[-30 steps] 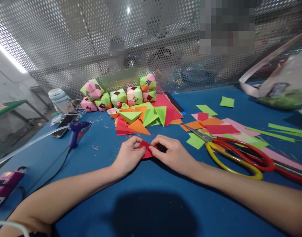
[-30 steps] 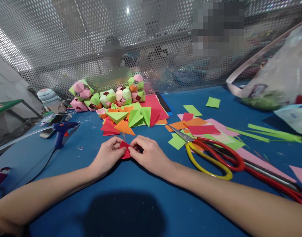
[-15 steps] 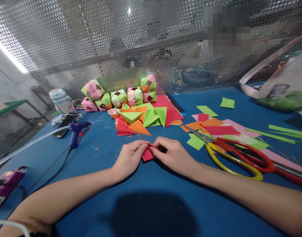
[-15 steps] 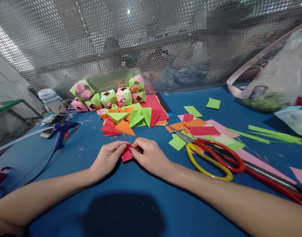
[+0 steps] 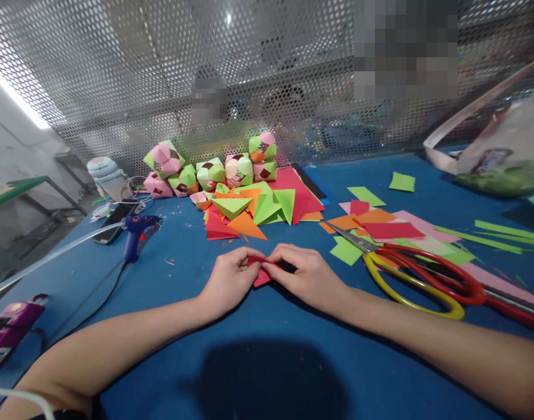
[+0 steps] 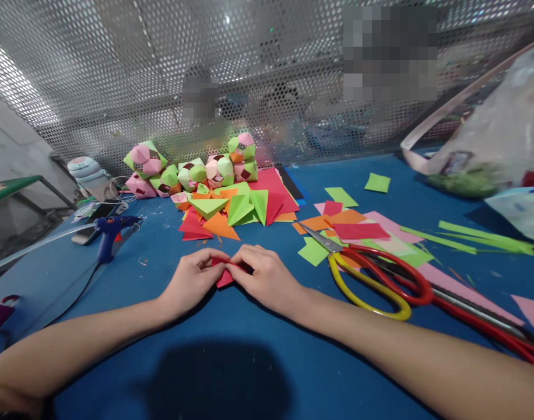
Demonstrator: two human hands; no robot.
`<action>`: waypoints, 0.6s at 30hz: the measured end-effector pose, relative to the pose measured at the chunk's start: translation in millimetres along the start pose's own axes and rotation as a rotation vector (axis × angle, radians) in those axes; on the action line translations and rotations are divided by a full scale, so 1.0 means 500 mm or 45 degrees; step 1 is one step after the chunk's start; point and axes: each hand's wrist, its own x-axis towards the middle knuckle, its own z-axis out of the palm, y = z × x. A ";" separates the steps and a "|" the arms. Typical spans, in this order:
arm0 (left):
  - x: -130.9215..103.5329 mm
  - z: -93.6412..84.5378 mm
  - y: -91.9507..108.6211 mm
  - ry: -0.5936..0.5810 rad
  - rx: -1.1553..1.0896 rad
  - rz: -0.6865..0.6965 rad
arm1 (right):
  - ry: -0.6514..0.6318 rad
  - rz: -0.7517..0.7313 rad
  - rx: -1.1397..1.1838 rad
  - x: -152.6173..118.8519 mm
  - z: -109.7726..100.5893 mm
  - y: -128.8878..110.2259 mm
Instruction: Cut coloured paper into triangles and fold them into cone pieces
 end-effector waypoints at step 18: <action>-0.001 0.000 0.007 0.048 -0.125 -0.076 | 0.024 -0.012 -0.087 -0.002 0.002 -0.001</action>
